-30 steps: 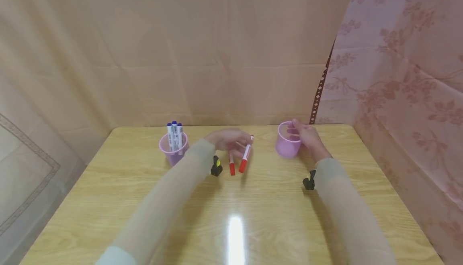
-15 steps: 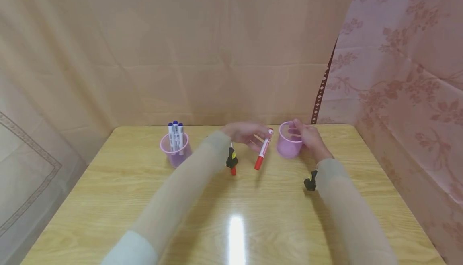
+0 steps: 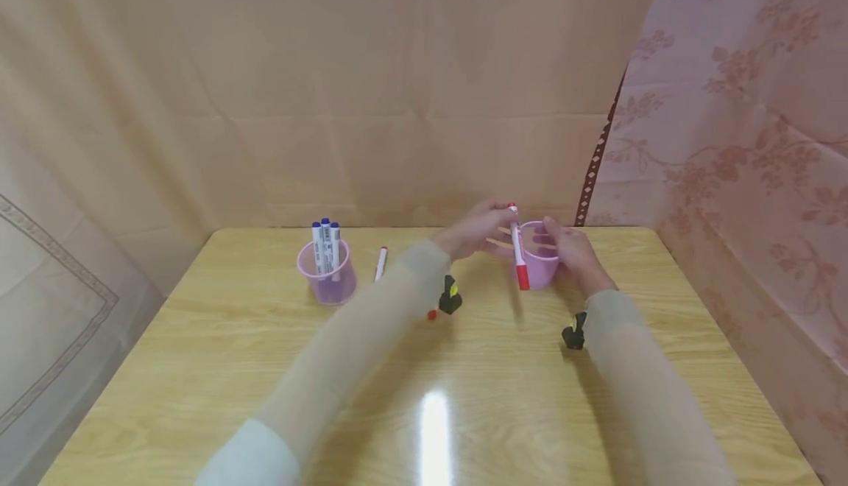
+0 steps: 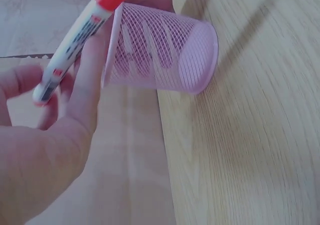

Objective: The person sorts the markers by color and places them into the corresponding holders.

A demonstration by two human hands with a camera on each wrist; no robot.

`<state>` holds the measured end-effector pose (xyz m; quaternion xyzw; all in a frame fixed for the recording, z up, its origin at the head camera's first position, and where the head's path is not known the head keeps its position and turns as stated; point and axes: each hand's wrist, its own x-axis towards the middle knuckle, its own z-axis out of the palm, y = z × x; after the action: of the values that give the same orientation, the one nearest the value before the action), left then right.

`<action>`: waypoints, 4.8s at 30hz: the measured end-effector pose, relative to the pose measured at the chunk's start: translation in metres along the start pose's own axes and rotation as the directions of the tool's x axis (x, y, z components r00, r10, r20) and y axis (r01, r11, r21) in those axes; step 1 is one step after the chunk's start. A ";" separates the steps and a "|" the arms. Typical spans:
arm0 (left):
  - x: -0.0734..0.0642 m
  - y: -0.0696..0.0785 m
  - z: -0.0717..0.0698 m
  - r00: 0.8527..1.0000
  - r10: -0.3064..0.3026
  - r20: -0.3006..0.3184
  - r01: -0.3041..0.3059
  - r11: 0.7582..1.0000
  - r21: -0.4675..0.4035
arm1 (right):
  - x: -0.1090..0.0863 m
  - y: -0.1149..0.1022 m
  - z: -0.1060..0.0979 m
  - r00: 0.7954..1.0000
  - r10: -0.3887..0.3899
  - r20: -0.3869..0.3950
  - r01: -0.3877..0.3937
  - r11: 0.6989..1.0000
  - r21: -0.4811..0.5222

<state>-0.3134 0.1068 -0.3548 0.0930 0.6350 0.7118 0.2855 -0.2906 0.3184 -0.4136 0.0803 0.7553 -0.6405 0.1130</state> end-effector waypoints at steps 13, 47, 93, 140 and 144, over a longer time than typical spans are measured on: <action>0.008 0.005 0.011 0.907 0.329 -0.265 -0.365 0.926 -0.099 | 0.006 0.001 -0.003 0.998 0.052 -0.020 -0.053 0.998 -0.016; 0.013 -0.012 0.036 0.915 0.241 -0.322 -0.297 0.945 -0.137 | 0.004 0.000 0.002 0.999 0.032 -0.042 -0.034 0.998 -0.045; 0.008 -0.003 0.065 0.915 0.180 -0.360 0.010 0.884 0.467 | 0.002 0.000 0.004 0.997 0.015 -0.070 -0.020 0.997 -0.078; 0.028 -0.010 0.044 0.819 0.307 -0.485 -0.029 0.866 0.499 | 0.002 -0.001 0.008 0.997 -0.007 -0.074 0.003 0.998 -0.060; 0.026 -0.009 0.042 0.823 0.303 -0.481 -0.054 0.884 0.464 | 0.003 0.001 0.007 0.998 -0.010 -0.069 0.007 0.999 -0.049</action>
<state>-0.3115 0.1567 -0.3624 0.0099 0.8184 0.5746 -0.0025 -0.2930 0.3117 -0.4161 0.0964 0.7747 -0.6191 0.0858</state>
